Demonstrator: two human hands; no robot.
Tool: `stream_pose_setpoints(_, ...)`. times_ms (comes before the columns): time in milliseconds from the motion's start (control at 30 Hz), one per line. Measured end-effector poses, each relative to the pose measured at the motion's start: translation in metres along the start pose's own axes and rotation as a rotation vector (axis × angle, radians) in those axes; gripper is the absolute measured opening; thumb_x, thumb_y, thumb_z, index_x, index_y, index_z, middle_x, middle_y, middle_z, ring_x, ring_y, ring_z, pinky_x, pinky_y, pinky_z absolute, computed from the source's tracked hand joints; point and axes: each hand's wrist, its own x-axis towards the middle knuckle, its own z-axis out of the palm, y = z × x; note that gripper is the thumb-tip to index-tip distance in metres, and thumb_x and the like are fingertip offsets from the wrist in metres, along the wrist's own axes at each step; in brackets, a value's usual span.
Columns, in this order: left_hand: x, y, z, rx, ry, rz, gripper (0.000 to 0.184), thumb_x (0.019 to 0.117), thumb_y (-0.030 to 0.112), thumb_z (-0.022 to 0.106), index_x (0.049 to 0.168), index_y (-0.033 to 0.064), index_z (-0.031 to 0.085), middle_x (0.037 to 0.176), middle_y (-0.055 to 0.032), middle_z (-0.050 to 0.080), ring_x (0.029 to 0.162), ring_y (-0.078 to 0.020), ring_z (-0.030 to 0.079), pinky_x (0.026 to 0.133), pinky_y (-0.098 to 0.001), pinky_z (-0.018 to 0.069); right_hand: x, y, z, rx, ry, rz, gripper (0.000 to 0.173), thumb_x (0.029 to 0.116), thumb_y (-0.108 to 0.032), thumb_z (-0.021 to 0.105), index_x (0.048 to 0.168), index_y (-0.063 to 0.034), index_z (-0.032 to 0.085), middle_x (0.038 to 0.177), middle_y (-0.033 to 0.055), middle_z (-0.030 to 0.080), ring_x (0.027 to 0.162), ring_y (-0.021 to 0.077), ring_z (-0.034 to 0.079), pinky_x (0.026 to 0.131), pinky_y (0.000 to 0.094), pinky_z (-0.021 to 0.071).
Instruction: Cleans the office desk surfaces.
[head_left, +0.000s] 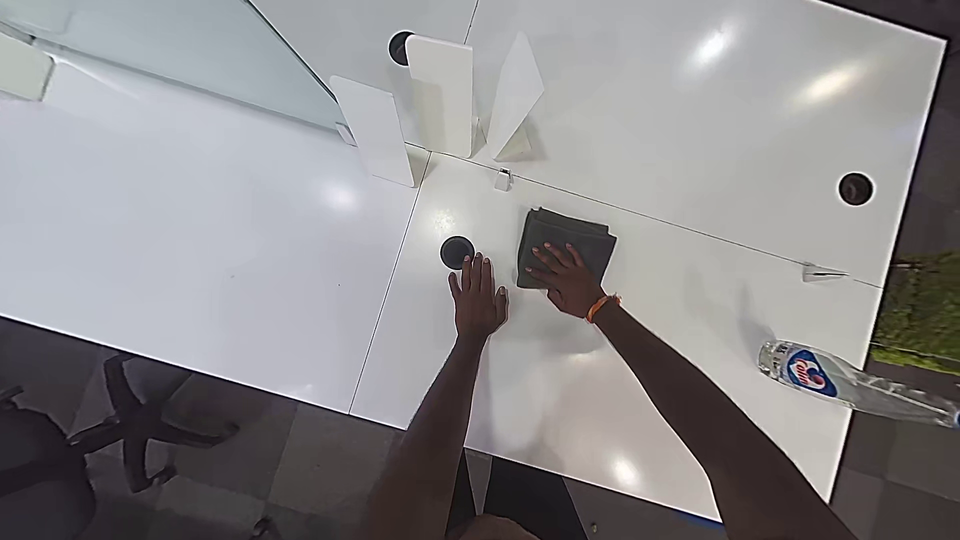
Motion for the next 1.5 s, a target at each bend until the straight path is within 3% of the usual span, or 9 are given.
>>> stream_pose_setpoints(133,0.001,0.001,-0.002,-0.020,-0.022,-0.011,0.068,0.1018,0.047,0.025,0.156,0.0087,0.041,0.166,-0.0088,0.033,0.156,-0.0328,0.021,0.121,-0.0654,0.0141,-0.034,-0.014,0.001,0.362,0.145,0.155,0.049,0.0950,-0.011,0.041,0.138,-0.0136,0.065,0.155,0.0055,0.053,0.151,0.0262,0.037,0.125,0.0592,0.0214)
stream_pose_setpoints(233,0.001,0.001,-0.002,-0.037,-0.016,-0.004,0.068,0.1020,0.047,0.025,0.156,0.0086,0.040,0.167,-0.0089,0.032,0.157,-0.0328,0.020,0.121,-0.0648,0.0134,-0.059,-0.023,-0.042,0.991,0.389,0.400,0.043,0.1014,-0.016,0.041,0.137,0.0007,0.059,0.136,0.0112,0.063,0.129,0.0161,0.058,0.112,0.0385,0.0463)
stream_pose_setpoints(400,0.001,0.000,-0.001,-0.036,-0.004,-0.002,0.067,0.1016,0.046,0.026,0.156,0.0083,0.041,0.166,-0.0084,0.033,0.157,-0.0327,0.021,0.121,-0.0643,0.0139,-0.096,-0.019,-0.116,1.761,0.580,0.342,0.030,0.0975,-0.033,0.054,0.125,-0.0285,0.065,0.107,-0.0112,0.075,0.096,-0.0020,0.070,0.085,0.0223,0.0596)
stream_pose_setpoints(533,0.002,0.002,-0.003,-0.035,-0.013,0.000,0.067,0.1017,0.046,0.025,0.154,0.0084,0.043,0.165,-0.0086,0.035,0.156,-0.0341,0.022,0.120,-0.0644,0.0152,-0.101,0.033,-0.101,1.284,0.385,0.694,0.044,0.1055,-0.029,0.034,0.144,-0.0170,0.052,0.123,0.0019,0.071,0.102,0.0106,0.070,0.085,0.0321,0.0593)
stream_pose_setpoints(667,0.002,0.001,0.000,-0.013,0.000,0.009,0.066,0.1019,0.045,0.026,0.155,0.0088,0.043,0.166,-0.0078,0.034,0.156,-0.0338,0.022,0.120,-0.0638,0.0159,-0.110,0.060,-0.063,0.488,0.425,0.934,0.041,0.1067,-0.021,0.046,0.140,0.0005,0.055,0.139,0.0233,0.059,0.129,0.0354,0.058,0.108,0.0537,0.0463)
stream_pose_setpoints(833,0.002,0.002,0.000,-0.001,-0.023,-0.001,0.066,0.1019,0.044,0.026,0.155,0.0094,0.042,0.166,-0.0072,0.034,0.156,-0.0341,0.022,0.121,-0.0645,0.0150,-0.077,-0.018,-0.030,0.112,0.321,0.637,0.057,0.0978,-0.050,0.046,0.144,-0.0180,0.059,0.155,0.0143,0.049,0.147,0.0370,0.039,0.117,0.0657,0.0295)
stream_pose_setpoints(1033,0.004,0.003,0.000,0.039,-0.041,0.010,0.066,0.1010,0.045,0.027,0.155,0.0109,0.043,0.165,-0.0112,0.036,0.155,-0.0388,0.023,0.119,-0.0647,0.0187,-0.010,-0.049,0.020,-0.014,0.052,0.701,0.106,0.0714,-0.097,0.041,0.161,-0.0424,0.029,0.173,0.0104,0.014,0.158,0.0421,0.003,0.114,0.0806,0.0026)
stream_pose_setpoints(1267,0.005,0.006,-0.002,0.059,-0.033,0.005,0.067,0.0998,0.046,0.026,0.153,0.0088,0.045,0.162,-0.0134,0.040,0.152,-0.0413,0.028,0.117,-0.0647,0.0223,0.071,-0.013,0.005,0.052,0.294,0.825,0.062,0.0981,-0.065,0.040,0.154,-0.0400,0.042,0.171,0.0029,0.020,0.159,0.0362,0.007,0.114,0.0804,0.0050)
stream_pose_setpoints(1500,0.005,0.007,-0.002,0.063,0.009,0.006,0.063,0.0987,0.042,0.030,0.150,0.0101,0.049,0.159,-0.0110,0.044,0.151,-0.0379,0.031,0.117,-0.0625,0.0247,0.114,0.028,-0.012,0.112,0.397,0.801,0.047,0.0969,-0.031,0.049,0.143,-0.0358,0.056,0.168,-0.0012,0.031,0.158,0.0314,0.017,0.119,0.0722,0.0083)
